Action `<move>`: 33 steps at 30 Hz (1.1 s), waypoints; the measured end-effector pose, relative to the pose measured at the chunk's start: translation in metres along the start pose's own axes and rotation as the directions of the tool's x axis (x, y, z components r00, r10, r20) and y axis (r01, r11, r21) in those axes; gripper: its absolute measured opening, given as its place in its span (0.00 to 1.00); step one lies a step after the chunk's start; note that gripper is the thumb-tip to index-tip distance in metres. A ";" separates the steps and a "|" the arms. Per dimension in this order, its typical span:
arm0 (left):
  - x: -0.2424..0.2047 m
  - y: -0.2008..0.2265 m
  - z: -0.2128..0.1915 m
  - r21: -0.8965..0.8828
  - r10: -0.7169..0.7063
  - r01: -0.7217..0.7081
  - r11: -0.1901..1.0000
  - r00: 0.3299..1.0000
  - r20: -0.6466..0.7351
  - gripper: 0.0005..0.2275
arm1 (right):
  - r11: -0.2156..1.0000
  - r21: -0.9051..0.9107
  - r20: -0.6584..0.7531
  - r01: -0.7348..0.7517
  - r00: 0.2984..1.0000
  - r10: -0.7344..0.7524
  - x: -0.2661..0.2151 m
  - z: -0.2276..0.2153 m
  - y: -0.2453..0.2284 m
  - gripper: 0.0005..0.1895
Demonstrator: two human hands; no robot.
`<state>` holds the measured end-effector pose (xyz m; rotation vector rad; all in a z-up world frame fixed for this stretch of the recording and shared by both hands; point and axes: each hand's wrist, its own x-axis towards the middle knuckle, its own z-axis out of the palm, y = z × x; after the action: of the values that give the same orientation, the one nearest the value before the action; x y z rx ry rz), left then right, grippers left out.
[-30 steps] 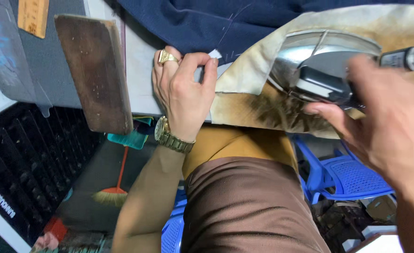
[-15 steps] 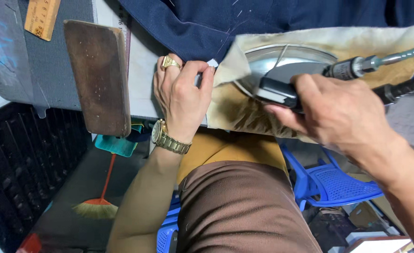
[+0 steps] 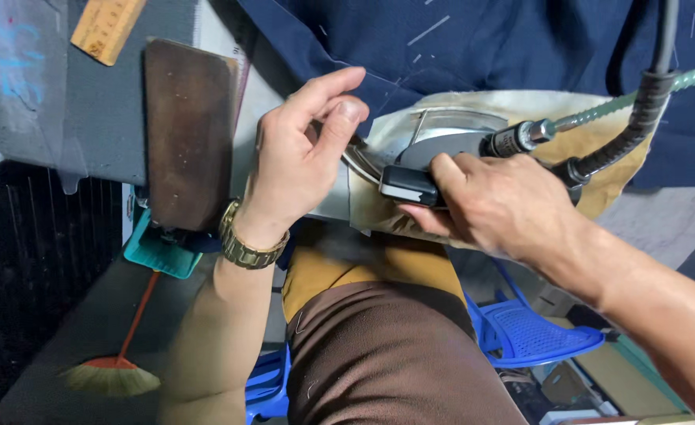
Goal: The person irons a blue garment over a tan cloth on a workbench using a steam iron and wooden blocks to press the seams, then uses shears to trim the edge of the fabric.
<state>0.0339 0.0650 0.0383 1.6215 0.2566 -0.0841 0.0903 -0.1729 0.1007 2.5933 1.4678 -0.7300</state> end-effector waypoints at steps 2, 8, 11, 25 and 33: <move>0.000 0.009 -0.010 0.094 0.080 -0.082 0.992 0.996 0.028 0.14 | 1.000 -0.019 0.009 0.004 1.000 -0.004 0.006 -0.001 -0.007 0.31; -0.031 0.002 -0.044 0.488 0.407 -0.222 0.844 0.858 -0.313 0.09 | 0.999 0.041 -0.003 0.006 1.000 -0.006 0.020 -0.006 -0.025 0.31; -0.048 -0.015 -0.071 0.553 0.389 -0.095 0.828 0.807 -0.444 0.06 | 0.999 0.032 -0.003 0.005 1.000 -0.005 0.024 -0.003 -0.029 0.32; -0.055 -0.044 -0.102 0.645 0.495 -0.103 0.757 0.735 -0.464 0.05 | 0.993 0.108 0.103 0.042 0.993 -0.053 0.035 -0.010 -0.038 0.26; -0.038 -0.054 -0.079 0.641 0.484 -0.040 0.766 0.693 -0.535 0.12 | 0.997 0.017 0.065 0.079 0.995 -0.080 0.019 0.006 -0.018 0.30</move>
<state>-0.0223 0.1412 -0.0005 2.2622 0.5868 0.7747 0.0813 -0.1496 0.0900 2.5082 1.5600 -0.8290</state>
